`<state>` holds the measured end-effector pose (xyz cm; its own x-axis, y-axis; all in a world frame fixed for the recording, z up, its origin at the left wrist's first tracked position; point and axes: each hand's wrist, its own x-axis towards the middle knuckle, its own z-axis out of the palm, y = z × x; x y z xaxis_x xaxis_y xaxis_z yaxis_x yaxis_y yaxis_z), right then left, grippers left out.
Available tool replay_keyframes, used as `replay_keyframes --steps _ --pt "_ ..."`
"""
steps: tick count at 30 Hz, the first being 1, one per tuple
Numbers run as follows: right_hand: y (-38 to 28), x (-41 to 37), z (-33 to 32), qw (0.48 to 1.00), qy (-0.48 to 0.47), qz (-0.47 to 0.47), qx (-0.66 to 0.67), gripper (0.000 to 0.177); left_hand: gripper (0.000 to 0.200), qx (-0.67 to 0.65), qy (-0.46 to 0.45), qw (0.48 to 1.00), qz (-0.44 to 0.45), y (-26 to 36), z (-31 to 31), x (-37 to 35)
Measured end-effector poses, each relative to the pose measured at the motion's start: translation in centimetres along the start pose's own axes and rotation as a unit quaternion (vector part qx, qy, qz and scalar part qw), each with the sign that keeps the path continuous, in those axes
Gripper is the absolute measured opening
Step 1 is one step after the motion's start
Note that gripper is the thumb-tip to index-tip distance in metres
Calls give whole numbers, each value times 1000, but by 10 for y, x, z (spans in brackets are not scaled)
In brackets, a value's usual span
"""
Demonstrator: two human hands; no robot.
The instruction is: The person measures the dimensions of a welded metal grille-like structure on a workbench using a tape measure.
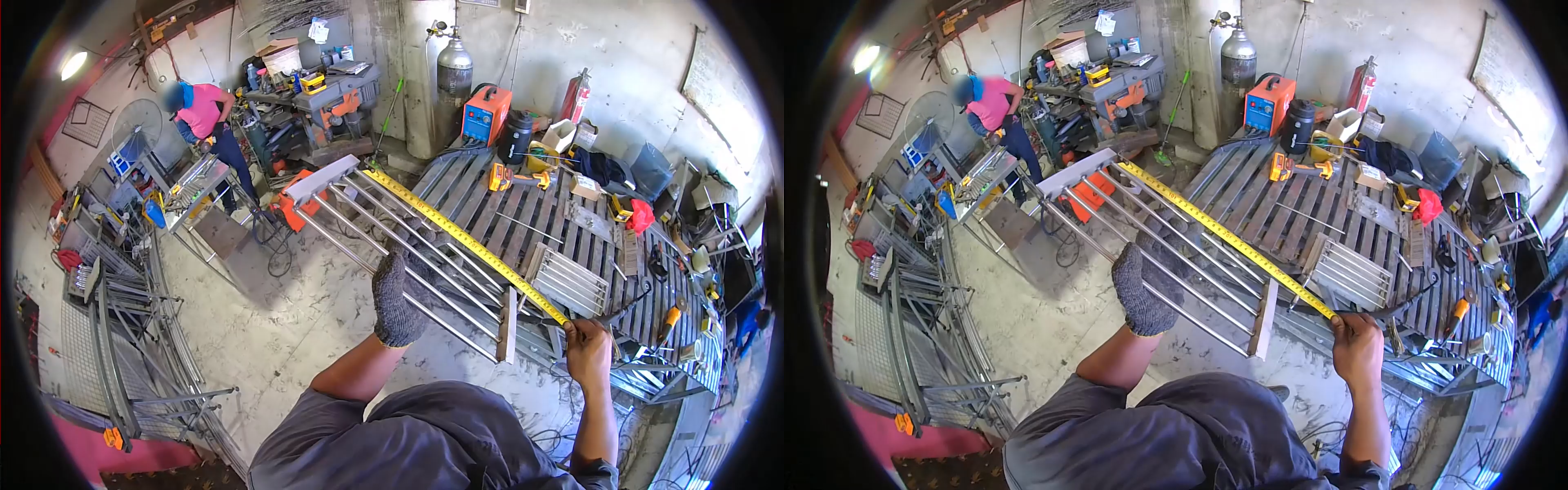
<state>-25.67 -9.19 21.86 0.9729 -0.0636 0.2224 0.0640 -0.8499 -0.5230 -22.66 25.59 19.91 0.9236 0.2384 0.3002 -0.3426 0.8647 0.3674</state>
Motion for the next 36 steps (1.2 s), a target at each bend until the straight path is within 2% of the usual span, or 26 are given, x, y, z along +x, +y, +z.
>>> replay_keyframes --steps 6,13,14,16,20,24,25,27,31,36 --pt "-4 -9 -4 1000 10 -21 -13 17 74 -31 -58 998 5 6 3 -10" --pt "-2 -22 -4 999 23 -39 -9 17 71 44 -44 998 25 6 14 -25" --pt "-3 -23 -5 999 23 -43 -14 17 70 6 -67 998 14 5 9 -24" --pt "-3 -27 -6 999 19 -44 -16 16 70 36 -59 997 18 7 13 -28" --pt "4 -27 -5 999 12 -50 -14 17 66 8 -53 999 -11 10 18 -26" --pt "13 -32 -12 999 1 -26 -27 20 57 -27 -45 998 -36 9 24 -22" --pt "10 -32 -15 999 -8 -28 -33 21 47 44 -16 999 2 10 40 -25" --pt "6 -35 -19 999 -3 -20 -27 22 53 44 -15 999 28 6 32 -20" --pt "5 -40 -23 998 5 -33 -51 23 56 -21 -11 998 -52 12 11 -8" --pt "1 -45 -27 998 -3 -20 -54 26 59 0 6 999 -54 10 20 -6"
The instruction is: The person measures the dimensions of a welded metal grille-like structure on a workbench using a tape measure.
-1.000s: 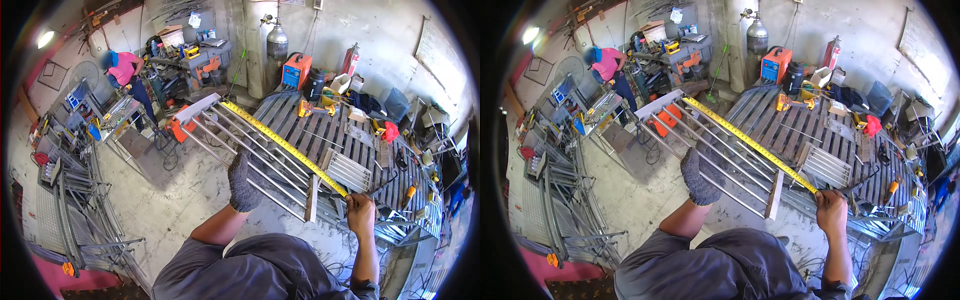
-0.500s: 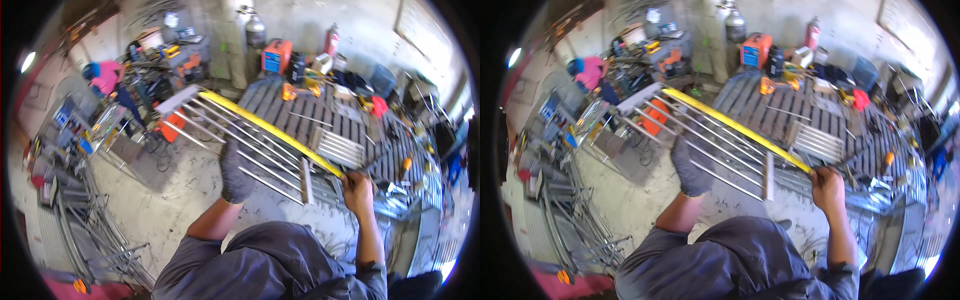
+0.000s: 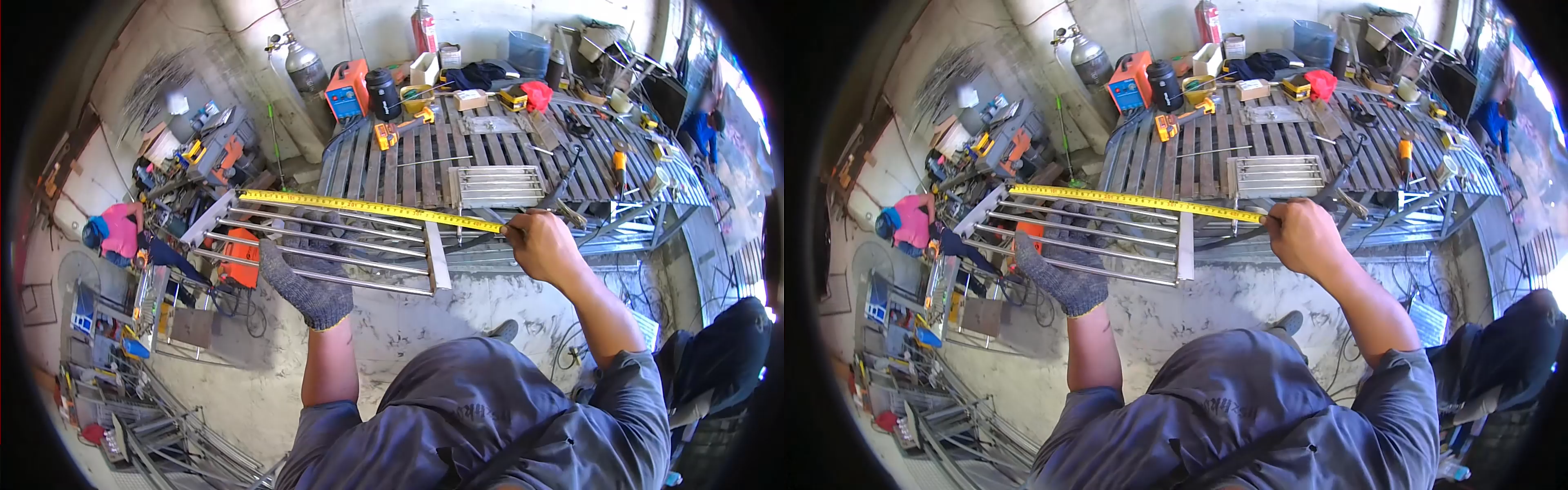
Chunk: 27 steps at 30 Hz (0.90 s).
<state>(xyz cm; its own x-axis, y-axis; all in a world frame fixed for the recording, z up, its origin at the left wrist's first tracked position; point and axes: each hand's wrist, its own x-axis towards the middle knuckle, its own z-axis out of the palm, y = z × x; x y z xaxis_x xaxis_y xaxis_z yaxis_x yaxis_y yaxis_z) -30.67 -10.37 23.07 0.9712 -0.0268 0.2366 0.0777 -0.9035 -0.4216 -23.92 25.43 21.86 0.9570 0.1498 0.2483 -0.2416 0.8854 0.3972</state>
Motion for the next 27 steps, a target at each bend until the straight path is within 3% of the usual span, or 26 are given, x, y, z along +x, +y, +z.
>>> replay_keyframes --steps 6,9,22,27 --pt "-6 -3 -5 1000 -14 17 -12 26 65 3 34 999 -15 1 2 4" --pt "-9 -2 -8 999 -19 18 -19 26 89 53 47 998 -1 0 -6 9" --pt "-21 3 -13 998 -46 25 -36 32 97 46 72 996 -20 4 -1 4" --pt "-21 4 -15 997 -54 22 -46 30 81 16 61 998 -21 7 -1 0"
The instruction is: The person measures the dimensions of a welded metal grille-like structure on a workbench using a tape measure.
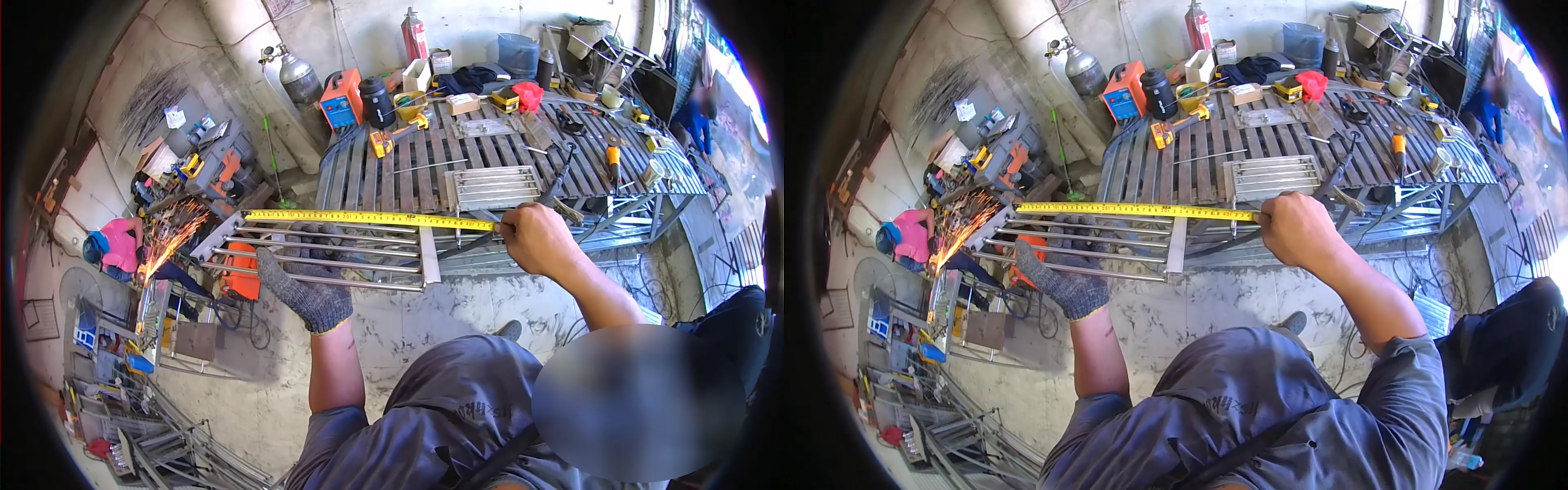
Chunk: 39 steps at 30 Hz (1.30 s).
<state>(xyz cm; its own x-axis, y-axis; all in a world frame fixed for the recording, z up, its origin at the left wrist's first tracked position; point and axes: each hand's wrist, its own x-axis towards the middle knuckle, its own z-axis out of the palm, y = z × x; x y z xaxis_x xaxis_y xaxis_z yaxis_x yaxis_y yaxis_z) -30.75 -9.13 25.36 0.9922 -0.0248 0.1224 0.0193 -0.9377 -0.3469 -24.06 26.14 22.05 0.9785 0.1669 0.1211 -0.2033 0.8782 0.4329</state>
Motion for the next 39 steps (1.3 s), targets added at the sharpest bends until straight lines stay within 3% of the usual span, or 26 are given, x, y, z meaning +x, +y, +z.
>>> replay_keyframes --steps 7,10,13,14,16,17,18,20,22,25,29,34,39 --pt "6 -2 3 999 27 -26 2 30 75 -34 -6 999 -11 2 14 -10" --pt "6 -4 2 999 26 -24 2 30 83 -7 -8 1000 -27 4 -1 -2" --pt "0 -10 -5 1000 12 10 20 28 82 -23 -76 996 -45 1 -24 16" --pt "6 -13 1 999 41 -2 26 26 73 35 44 998 31 -13 -11 13" --pt "8 -19 -2 999 20 18 29 24 66 40 55 994 86 -26 -8 20" --pt "-1 -24 -13 998 -19 49 35 24 65 40 70 994 76 -30 -12 23" --pt "7 -29 -7 999 17 12 37 26 63 41 84 994 60 -34 -20 28" --pt "6 -37 -8 999 32 -2 42 25 68 52 64 996 18 -47 -71 45" --pt "4 -44 -9 997 43 2 58 24 79 87 64 994 31 -50 -56 34" --pt "4 -45 -11 998 36 -2 47 21 87 133 60 988 58 -66 -89 42" --pt "10 -43 -8 999 29 -16 40 20 76 135 13 988 79 -82 -122 48" --pt "6 -40 -6 998 19 -13 52 19 60 143 4 987 80 -78 -116 44" --pt "4 -37 -3 998 23 -19 56 20 45 111 40 992 51 -75 -111 46"
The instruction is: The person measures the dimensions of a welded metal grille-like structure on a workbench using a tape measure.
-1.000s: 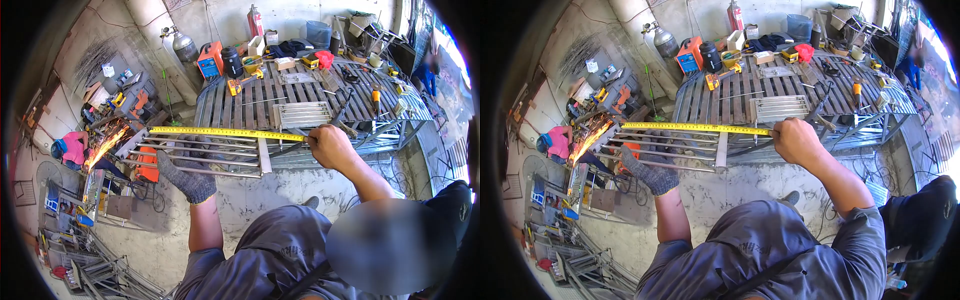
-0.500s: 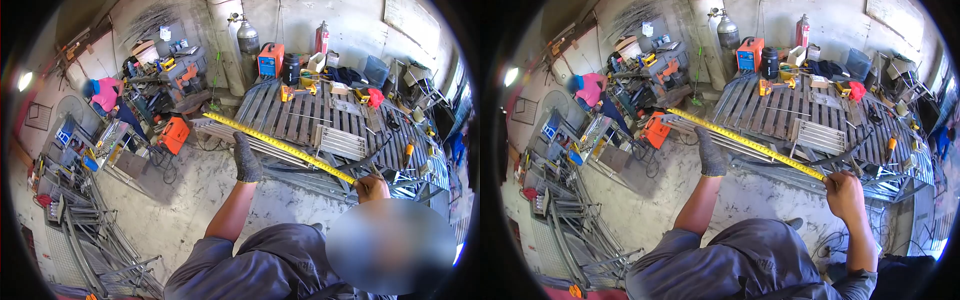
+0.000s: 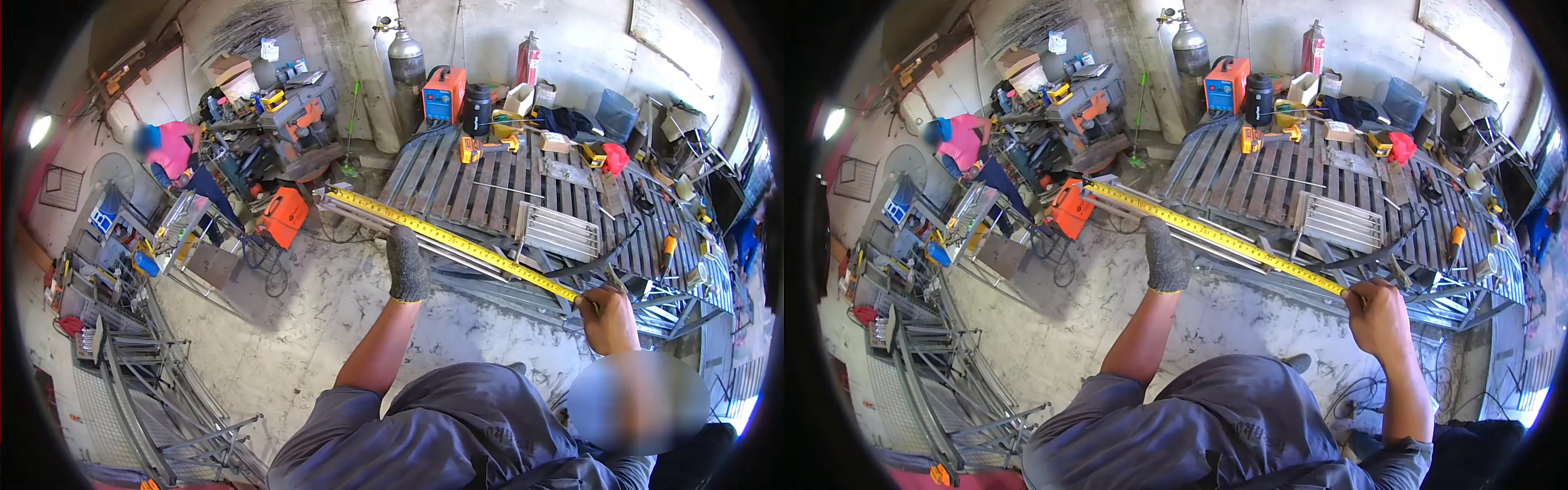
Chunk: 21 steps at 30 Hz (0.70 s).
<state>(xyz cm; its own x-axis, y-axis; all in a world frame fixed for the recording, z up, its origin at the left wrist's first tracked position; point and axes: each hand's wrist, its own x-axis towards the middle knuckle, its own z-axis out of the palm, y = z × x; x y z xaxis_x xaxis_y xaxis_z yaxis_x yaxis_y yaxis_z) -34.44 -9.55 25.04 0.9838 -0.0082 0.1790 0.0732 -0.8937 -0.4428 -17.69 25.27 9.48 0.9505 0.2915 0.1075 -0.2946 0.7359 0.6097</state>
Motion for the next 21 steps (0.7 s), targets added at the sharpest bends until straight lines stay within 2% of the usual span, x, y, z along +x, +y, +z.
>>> replay_keyframes --steps 3,5,7,21 --pt "2 3 1 1000 0 -6 -7 19 41 7 -18 1000 -2 6 5 -3" --pt "4 5 3 1000 -4 -7 -9 19 53 8 -23 1000 3 8 6 -3" --pt "3 6 3 1000 -6 -5 -6 19 80 -2 -15 1000 6 8 5 -3" --pt "2 10 5 1000 -14 -18 -5 19 85 11 -18 1000 5 8 2 -1"
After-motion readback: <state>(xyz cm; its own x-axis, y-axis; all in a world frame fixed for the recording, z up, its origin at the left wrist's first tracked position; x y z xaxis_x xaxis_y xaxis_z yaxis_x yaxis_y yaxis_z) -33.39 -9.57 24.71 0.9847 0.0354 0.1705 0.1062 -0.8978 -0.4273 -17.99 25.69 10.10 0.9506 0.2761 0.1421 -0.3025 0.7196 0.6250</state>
